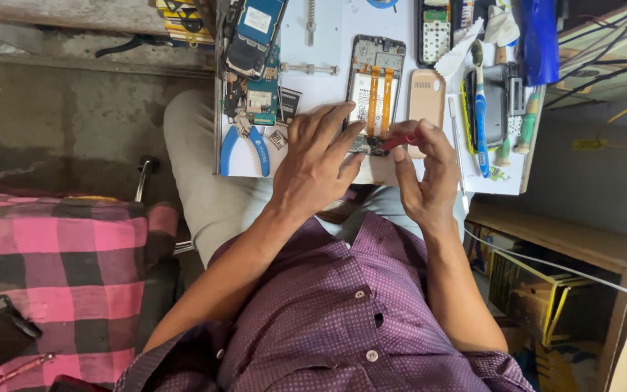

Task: The person uses a red screwdriver to unscrew screws from the back of an opened smartphone on a cluttered workbench, then pries along the edge of the phone with a metal pry tool. They lift out the large battery from the phone body and hold the separated battery and chassis.

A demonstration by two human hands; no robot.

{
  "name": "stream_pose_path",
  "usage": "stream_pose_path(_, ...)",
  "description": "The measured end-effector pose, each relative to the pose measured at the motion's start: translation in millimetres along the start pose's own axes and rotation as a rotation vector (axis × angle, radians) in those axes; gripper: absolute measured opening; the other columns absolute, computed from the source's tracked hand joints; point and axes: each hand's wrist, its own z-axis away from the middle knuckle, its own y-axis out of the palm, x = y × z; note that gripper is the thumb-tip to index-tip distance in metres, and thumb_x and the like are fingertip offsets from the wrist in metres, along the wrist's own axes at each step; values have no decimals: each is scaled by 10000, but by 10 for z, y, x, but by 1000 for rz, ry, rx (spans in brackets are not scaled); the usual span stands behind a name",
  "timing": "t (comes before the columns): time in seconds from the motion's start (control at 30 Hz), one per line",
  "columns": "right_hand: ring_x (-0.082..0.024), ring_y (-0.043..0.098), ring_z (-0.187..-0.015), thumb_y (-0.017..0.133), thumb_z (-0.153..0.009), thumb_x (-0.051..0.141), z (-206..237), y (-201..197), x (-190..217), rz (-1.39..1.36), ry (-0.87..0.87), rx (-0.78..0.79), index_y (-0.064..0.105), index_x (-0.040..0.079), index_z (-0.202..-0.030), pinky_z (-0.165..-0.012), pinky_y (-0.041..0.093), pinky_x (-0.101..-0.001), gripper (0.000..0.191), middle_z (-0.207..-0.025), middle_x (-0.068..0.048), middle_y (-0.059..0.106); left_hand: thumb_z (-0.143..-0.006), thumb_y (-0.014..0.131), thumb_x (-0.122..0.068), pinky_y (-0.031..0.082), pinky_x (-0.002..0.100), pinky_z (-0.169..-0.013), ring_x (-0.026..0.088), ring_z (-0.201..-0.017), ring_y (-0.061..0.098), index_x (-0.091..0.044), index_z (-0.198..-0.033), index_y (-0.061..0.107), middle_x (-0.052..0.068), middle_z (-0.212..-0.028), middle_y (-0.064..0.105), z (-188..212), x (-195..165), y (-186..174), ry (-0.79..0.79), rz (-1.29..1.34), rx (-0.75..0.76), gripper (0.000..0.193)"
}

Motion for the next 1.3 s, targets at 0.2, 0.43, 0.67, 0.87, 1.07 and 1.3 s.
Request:
stream_pose_path(0.2,-268,672,-1136,617,-1029,-195,-5,18,-6,12,-31,-5,352,196,-1549,-966,590,-359,704,-1345,-178,594,-894,804,-265,349,498,-1171,279,-1354,501,-50,-1296,662,119,-1431,535,7,4,9,3,3,-10,477)
stream_pose_path(0.43,-266,667,-1122,625,-1019,-192,-20,15,19,57,-33,38,317,187,-1563,-960,572,-358,731,-1326,-188,597,-898,803,-259,344,497,-1188,277,-1365,505,-52,-1289,669,116,-1437,540,34,-7,16,-1,5,-8,463)
stream_pose_path(0.67,-248,667,-1082,637,-1020,-185,-20,3,25,91,-49,42,298,199,-1579,-957,562,-349,757,-1255,-175,619,-899,800,-275,331,496,-1190,277,-1356,499,-49,-1285,668,121,-1430,543,35,5,49,2,-8,-6,466)
stream_pose_path(0.87,-253,670,-1101,630,-1036,-168,14,5,-11,58,-12,42,283,207,-1593,-965,564,-351,756,-1224,-191,614,-898,799,-282,324,497,-1192,273,-1360,492,-53,-1282,674,116,-1433,539,41,-1,56,-8,-17,4,464)
stream_pose_path(1.07,-267,677,-1116,616,-1050,-171,42,10,-49,31,14,35,256,208,-1611,-974,571,-365,766,-1220,-197,618,-908,798,-289,325,500,-1191,276,-1368,487,-52,-1287,671,118,-1442,533,42,-5,65,-6,-21,7,464)
stream_pose_path(1.3,-238,683,-1078,614,-1056,-177,45,-14,-53,45,15,40,240,211,-1612,-947,578,-346,774,-1251,-183,637,-910,797,-288,327,499,-1185,279,-1369,489,-53,-1289,671,119,-1446,531,31,-6,73,-2,-24,6,463)
